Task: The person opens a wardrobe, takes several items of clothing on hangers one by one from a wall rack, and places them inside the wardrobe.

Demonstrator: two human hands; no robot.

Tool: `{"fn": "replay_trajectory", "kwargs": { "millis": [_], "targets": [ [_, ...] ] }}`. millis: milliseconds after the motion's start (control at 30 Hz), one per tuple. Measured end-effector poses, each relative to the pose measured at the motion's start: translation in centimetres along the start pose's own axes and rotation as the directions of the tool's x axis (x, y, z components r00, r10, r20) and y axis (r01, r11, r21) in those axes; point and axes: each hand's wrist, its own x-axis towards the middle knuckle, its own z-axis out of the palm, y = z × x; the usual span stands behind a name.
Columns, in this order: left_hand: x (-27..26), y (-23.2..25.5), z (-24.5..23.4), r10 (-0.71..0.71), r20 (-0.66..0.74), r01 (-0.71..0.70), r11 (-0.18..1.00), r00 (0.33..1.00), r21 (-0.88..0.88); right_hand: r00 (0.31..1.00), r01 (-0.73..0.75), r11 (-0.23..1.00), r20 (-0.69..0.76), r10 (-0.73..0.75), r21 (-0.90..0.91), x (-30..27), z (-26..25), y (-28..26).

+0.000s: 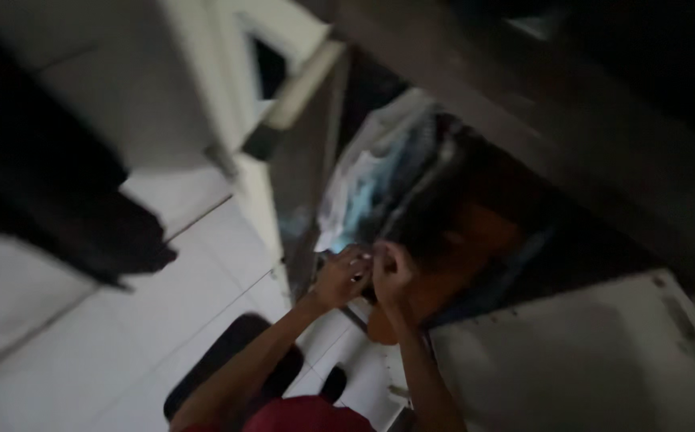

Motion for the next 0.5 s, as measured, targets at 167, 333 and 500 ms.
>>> {"fn": "replay_trajectory", "kwargs": {
  "millis": [167,333,500],
  "targets": [
    [-7.9,0.0,-7.0,-0.071,0.024,0.066,0.986,0.997,0.154,0.974,0.13,0.968,0.153,-0.164,0.213,-4.4,3.0,-2.7],
    [-14.2,0.9,-13.8,-0.469,-0.266,0.491,0.871,0.842,0.019,0.913,0.218,0.928,0.271,-0.303,0.304,-7.8,5.0,-7.1],
    [-18.2,1.1,-21.5,-0.501,-0.483,0.584,0.811,0.718,0.027,0.878,0.119,0.901,0.379,-0.292,0.418,-11.0,10.4,-13.4]
  ]
}}
